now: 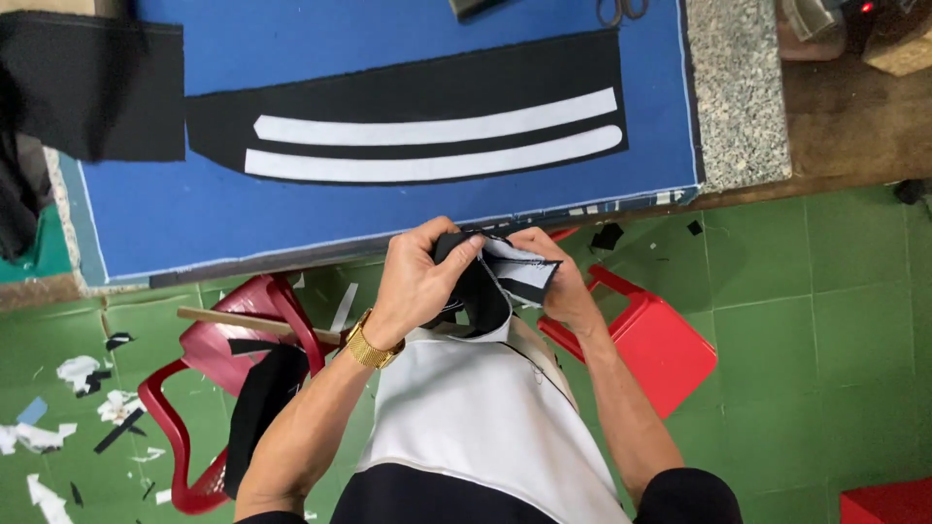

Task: The person irons a black fabric piece with white stripes on a blue work surface using a steam iron and a pressing block. They then use scissors to trim the edges of the fabric and briefly handle a pair of black shorts.

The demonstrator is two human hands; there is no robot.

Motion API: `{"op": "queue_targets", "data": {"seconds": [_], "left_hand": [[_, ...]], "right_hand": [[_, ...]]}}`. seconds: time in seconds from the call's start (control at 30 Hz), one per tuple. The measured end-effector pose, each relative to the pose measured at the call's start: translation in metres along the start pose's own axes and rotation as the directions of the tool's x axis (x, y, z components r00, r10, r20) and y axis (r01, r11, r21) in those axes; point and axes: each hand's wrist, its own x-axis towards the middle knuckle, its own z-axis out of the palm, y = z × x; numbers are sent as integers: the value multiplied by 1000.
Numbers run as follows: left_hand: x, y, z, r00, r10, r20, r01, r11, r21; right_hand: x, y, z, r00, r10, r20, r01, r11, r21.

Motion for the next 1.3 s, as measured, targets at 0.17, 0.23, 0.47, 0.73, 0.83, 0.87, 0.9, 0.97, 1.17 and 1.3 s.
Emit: {"op": "queue_targets", "data": {"seconds": [0.17,0.23,0.47,0.73,0.83,0.87,0.9,0.97,1.17,1.3], "left_hand": [[24,26,-54,976,-27,218,-22,975,223],[31,30,-86,938,-72,339,-47,943,329],[54,-73,-133,637,-472,609,210,867,452],[81,-166,-131,570,-570,591,207,796,569],[86,-160,-129,571,-596,565,245,780,575],[90,-157,-129,558,-593,581,241,785,570],[93,-155,-128,545,-590,596,237,790,565],[89,-175,-123,526,-614,588,226,768,599],[74,-170,-107,492,-674,551,264,719,643],[61,-159,-110,625,-547,557,383,837,392]], "right_hand": [[35,31,-17,934,-336,118,353,825,-442],[38,54,-40,952,-302,55,284,798,-531],[32,35,-14,960,-227,-166,109,844,-525],[14,26,-75,835,-374,-404,139,854,-502],[0,16,-114,734,-388,-557,119,881,-457],[-1,4,-116,698,-423,-578,147,875,-462],[-1,-8,-119,660,-455,-598,175,867,-467],[-10,-8,-146,629,-465,-623,172,865,-471],[-2,-72,-123,598,-402,-694,163,908,-386],[-6,-75,-153,622,-404,-671,146,901,-408]]}}
